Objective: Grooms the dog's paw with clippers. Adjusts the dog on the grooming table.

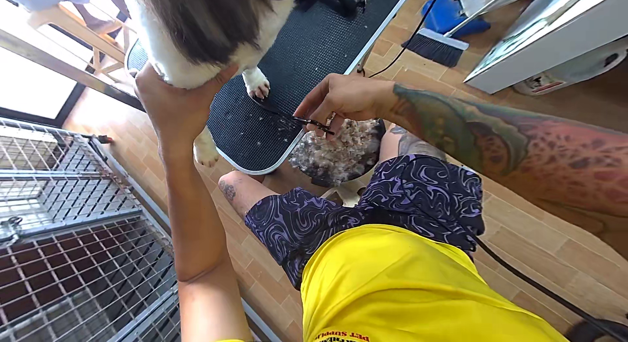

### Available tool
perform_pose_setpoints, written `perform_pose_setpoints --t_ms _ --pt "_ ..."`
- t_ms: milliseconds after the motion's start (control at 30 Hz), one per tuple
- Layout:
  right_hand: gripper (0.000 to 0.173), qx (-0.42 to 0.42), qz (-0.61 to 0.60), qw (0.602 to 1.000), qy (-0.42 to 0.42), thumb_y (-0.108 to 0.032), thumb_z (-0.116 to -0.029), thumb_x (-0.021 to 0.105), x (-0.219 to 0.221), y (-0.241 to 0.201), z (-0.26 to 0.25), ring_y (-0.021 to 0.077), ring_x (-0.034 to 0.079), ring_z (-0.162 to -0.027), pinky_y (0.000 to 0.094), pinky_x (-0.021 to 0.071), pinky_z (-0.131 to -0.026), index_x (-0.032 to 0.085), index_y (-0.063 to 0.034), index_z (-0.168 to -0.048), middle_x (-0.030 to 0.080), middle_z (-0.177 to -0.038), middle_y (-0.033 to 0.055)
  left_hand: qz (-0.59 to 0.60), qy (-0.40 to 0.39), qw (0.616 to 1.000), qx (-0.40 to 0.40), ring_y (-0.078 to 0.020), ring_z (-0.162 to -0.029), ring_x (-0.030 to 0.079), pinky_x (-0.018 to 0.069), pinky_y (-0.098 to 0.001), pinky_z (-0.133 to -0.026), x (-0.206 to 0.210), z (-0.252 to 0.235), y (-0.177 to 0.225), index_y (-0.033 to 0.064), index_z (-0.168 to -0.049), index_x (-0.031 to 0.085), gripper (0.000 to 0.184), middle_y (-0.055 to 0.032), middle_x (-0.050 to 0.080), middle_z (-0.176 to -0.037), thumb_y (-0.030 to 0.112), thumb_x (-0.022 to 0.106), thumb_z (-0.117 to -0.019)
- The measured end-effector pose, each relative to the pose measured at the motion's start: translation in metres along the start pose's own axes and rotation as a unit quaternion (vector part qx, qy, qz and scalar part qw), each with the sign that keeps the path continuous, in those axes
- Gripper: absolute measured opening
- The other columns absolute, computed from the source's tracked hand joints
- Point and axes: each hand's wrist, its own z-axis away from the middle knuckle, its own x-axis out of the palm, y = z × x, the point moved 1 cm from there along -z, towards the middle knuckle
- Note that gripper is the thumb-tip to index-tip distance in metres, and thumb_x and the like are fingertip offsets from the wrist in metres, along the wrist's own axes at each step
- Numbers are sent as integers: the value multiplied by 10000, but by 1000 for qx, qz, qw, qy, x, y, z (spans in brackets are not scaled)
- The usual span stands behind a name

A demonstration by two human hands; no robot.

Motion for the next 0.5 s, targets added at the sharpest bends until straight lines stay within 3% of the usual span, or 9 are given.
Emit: perform_pose_setpoints --t_ms 133,367,500 --pt "300 -5 -5 1000 -8 74 -861 657 -4 0 -7 277 718 -673 415 631 -596 723 11 -1147 734 -870 179 -23 -2 1000 -9 3 -988 699 587 -255 -930 0 0 2 65 -1095 664 675 39 742 -1014 533 921 -681" --pt "256 -10 -5 1000 -11 47 -876 689 -5 -2 -9 274 725 -672 408 634 -591 737 3 -1124 742 -868 175 -21 1 1000 -11 -12 -985 705 594 -264 -926 2 1 -2 55 -1100 656 680 28 744 -1014 501 937 -672" --pt "254 -13 1 1000 -24 72 -862 697 -1 -3 -12 280 722 -664 412 634 -593 741 9 -1105 739 -849 174 16 8 1000 3 -37 -1015 711 599 -282 -952 5 3 -4 29 -1145 626 686 11 746 -1048 414 956 -683"
